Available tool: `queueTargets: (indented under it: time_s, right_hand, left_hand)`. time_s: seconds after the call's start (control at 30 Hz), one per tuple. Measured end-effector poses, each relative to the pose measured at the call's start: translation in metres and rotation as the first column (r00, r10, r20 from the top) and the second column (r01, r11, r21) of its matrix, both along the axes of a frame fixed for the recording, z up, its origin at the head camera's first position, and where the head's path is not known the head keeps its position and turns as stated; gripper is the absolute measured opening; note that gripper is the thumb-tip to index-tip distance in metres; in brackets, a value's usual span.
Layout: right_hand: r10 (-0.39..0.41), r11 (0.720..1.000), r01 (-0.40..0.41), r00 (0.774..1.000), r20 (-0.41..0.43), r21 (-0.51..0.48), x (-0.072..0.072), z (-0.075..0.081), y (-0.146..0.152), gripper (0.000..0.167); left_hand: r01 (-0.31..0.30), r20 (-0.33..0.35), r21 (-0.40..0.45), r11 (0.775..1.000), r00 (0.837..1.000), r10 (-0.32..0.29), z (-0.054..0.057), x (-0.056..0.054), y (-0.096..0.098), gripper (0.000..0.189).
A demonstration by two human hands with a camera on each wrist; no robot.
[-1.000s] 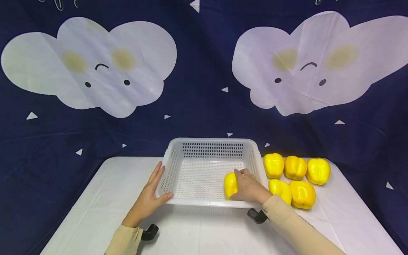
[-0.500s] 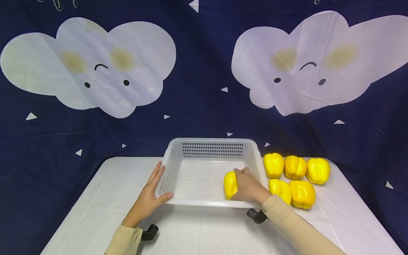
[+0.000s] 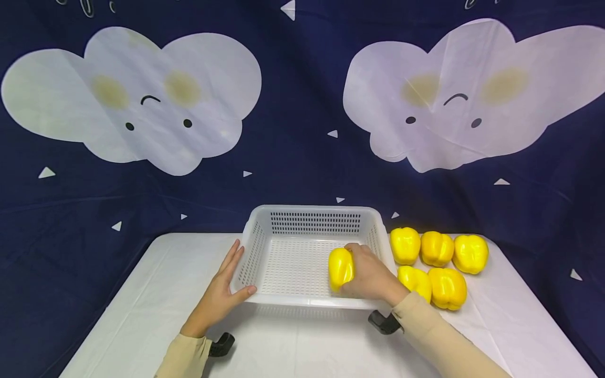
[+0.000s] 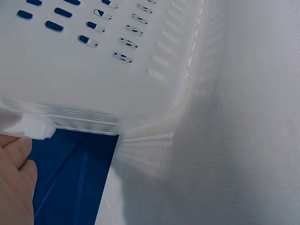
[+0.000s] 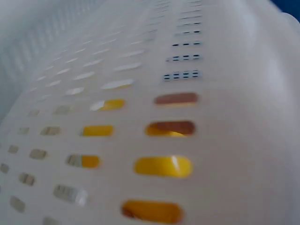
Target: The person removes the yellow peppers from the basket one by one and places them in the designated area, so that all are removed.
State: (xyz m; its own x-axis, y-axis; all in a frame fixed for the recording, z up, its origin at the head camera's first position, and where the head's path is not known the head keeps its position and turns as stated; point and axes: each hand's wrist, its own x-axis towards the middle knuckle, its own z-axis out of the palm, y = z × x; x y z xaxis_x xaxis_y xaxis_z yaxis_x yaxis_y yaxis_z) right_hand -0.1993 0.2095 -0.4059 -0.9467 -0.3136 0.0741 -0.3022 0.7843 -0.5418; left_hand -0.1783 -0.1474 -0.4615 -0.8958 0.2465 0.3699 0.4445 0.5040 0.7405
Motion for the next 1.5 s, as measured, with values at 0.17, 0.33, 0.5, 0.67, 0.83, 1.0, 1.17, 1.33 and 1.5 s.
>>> queueTargets:
  time_s: [0.17, 0.33, 0.5, 0.67, 0.83, 1.0, 1.17, 1.33, 1.5]
  right_hand:
    - [-0.026, 0.999, 0.026, 1.000, 0.003, -0.019, 0.002, 0.004, 0.003, 0.093]
    - [-0.033, 0.998, 0.033, 0.999, -0.015, -0.052, 0.005, 0.008, 0.006, 0.095]
    - [-0.041, 0.997, 0.041, 0.999, -0.003, -0.072, 0.007, 0.010, 0.010, 0.097]
    - [-0.049, 0.996, 0.049, 0.999, 0.005, -0.076, 0.009, 0.013, 0.013, 0.097]
    - [-0.059, 0.994, 0.058, 0.998, -0.006, -0.093, 0.011, 0.015, 0.018, 0.095]
    - [-0.047, 0.994, 0.041, 0.998, -0.050, -0.103, 0.013, 0.016, 0.027, 0.092]
    - [-0.042, 0.994, 0.034, 0.996, -0.077, -0.100, 0.018, 0.021, 0.034, 0.094]
    - [-0.054, 0.993, 0.045, 0.996, -0.078, -0.106, 0.023, 0.027, 0.038, 0.097]
    - [-0.080, 0.991, 0.071, 0.993, -0.083, -0.114, 0.026, 0.031, 0.043, 0.098]
  left_hand:
    - [-0.005, 0.001, -0.004, 1.000, 1.000, 0.005, 0.000, 0.000, 0.000, 0.096]
    - [-0.006, 0.001, -0.010, 1.000, 1.000, 0.006, 0.000, 0.000, 0.000, 0.098]
    - [-0.010, -0.001, -0.008, 1.000, 1.000, 0.010, 0.000, 0.000, 0.000, 0.098]
    - [-0.009, 0.001, -0.003, 1.000, 1.000, 0.009, 0.000, 0.000, 0.000, 0.097]
    - [-0.011, -0.002, -0.008, 1.000, 1.000, 0.011, 0.000, 0.000, 0.000, 0.097]
    - [-0.012, -0.004, -0.009, 1.000, 1.000, 0.012, 0.000, 0.000, 0.000, 0.096]
    - [-0.006, 0.006, -0.001, 1.000, 1.000, 0.006, 0.000, 0.000, 0.000, 0.096]
    - [-0.008, 0.000, 0.000, 1.000, 1.000, 0.008, 0.000, 0.000, 0.000, 0.095]
    - [-0.011, 0.000, 0.000, 1.000, 1.000, 0.011, -0.001, 0.000, -0.001, 0.096]
